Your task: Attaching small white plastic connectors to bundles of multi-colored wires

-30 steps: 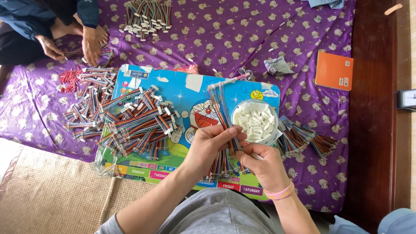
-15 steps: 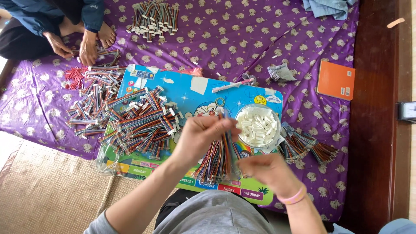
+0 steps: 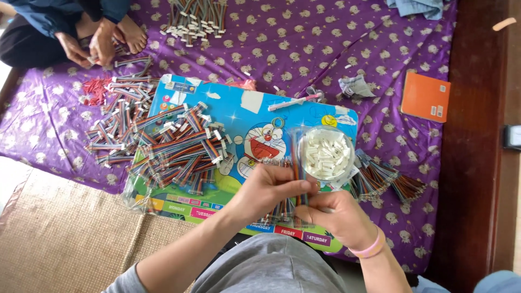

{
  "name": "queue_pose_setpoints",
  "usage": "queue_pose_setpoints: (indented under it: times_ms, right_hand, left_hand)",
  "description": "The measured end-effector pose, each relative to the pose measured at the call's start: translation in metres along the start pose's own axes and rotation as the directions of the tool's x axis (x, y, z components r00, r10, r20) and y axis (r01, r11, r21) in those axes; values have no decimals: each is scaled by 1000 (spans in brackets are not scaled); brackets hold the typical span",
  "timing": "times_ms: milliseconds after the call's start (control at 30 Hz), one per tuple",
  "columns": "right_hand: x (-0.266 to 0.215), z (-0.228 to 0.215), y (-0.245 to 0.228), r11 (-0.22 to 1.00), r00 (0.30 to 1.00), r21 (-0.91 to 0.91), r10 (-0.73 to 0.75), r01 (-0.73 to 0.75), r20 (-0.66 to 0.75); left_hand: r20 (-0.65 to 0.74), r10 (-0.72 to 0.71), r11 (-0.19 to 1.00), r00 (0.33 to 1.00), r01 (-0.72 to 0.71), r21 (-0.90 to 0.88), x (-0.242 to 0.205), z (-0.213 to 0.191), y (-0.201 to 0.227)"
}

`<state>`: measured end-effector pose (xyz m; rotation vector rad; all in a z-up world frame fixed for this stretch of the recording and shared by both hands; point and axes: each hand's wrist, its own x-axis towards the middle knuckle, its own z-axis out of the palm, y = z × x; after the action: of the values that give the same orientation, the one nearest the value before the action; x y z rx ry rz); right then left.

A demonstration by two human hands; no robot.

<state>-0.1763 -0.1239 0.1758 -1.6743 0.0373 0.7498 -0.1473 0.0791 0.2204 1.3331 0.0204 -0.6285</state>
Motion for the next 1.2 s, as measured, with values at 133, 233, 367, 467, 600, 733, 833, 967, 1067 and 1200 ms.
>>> queue_pose_setpoints:
  times_ms: [133,233,367,467,600,733,833,967,1067,1200]
  right_hand:
    - [-5,0,2,997,994,-11,-70,71,84]
    - [-7,6,3,999,999,43,-27,25,34]
    - [-7,7,6,986,997,161,-18,29,-71]
    - [-3,9,8,988,988,147,-20,42,-150]
    - [-4,14,0,995,982,28,-86,92,-170]
    - [-4,12,1,995,979,44,-83,93,-183]
    - [-5,15,1,997,988,51,-48,56,-147]
    - [-8,23,-2,998,987,14,-61,64,-147]
    - [-11,26,2,997,989,-45,-66,61,-129]
    - [-15,33,3,998,992,23,62,-60,-106]
  left_hand:
    - [-46,-36,997,998,32,-75,1,-1,0]
    - [-39,-28,959,999,16,-282,2,-4,-5]
    - [51,-5,998,999,8,-57,-2,-5,-10]
    - [44,-39,990,998,32,141,-4,-5,-12]
    - [-85,-41,997,995,47,60,-3,1,-9]
    - [-40,5,995,999,-9,-95,-1,4,-12]
    - [-52,-42,999,998,40,-32,-1,1,-11]
    - [-82,-5,995,997,-4,-103,5,-12,3]
    - [-156,2,972,988,-39,-233,12,-18,6]
    - [-242,-40,902,969,-69,-426,18,-20,2]
